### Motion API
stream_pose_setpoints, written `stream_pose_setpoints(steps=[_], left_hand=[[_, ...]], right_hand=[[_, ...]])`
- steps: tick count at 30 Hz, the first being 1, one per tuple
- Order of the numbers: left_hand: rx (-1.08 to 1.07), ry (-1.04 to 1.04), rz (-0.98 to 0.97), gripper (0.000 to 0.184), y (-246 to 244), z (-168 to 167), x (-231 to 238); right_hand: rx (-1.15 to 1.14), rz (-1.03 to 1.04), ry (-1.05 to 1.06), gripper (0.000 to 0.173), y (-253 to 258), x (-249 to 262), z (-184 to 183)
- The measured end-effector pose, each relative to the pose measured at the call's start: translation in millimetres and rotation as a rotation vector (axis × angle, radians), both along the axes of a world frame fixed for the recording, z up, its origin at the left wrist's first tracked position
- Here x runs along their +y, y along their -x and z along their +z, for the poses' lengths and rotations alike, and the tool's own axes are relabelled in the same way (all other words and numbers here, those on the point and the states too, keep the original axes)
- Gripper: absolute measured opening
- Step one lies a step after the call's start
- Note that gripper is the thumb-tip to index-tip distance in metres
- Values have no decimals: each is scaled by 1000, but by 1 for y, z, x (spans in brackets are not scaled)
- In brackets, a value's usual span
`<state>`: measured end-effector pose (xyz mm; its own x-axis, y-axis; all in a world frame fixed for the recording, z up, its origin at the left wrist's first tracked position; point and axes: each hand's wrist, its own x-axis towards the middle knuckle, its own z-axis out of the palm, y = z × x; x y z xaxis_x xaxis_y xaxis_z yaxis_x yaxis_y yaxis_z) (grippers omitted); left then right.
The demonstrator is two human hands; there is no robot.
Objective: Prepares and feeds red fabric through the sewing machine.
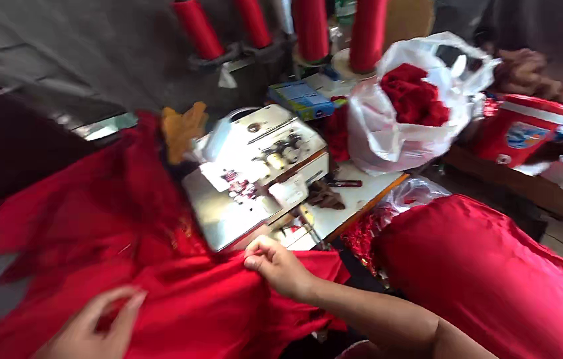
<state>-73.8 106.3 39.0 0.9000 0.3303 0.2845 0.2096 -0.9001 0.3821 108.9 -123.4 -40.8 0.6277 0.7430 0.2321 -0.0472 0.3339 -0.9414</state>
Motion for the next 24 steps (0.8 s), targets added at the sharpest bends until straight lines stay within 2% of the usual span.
stream_pose_setpoints(steps=[3,5,7,10,13,15,16,18,20,22,24], left_hand=[[-62,-133,211,46,-19,-84,16],[-133,-154,276,49,-21,-112,21],[-164,-144,292,48,-20,-113,21],[-337,-143,336,45,-18,-101,6],[-510,-58,300,30,-21,-68,-47],[-489,182,161,30,-25,-55,-91],[-453,292,110,35,-29,-55,-111],[-431,371,103,45,-41,-66,-136],[-488,383,132,34,-48,-72,-139],[-542,360,146,17,-48,-66,-130],[-566,346,174,11,-44,-53,-115]], right_hand=[[66,-41,96,17,6,14,-15],[118,22,145,36,5,12,-17],[108,67,170,54,2,5,-14],[135,58,155,63,1,-1,-14],[222,40,85,61,3,0,-14],[325,45,49,56,9,2,-7],[373,58,35,52,13,3,-2],[445,99,-13,47,17,5,5],[462,112,-41,41,16,6,9],[374,50,-54,38,8,2,8],[81,-84,-32,39,-5,-4,3]])
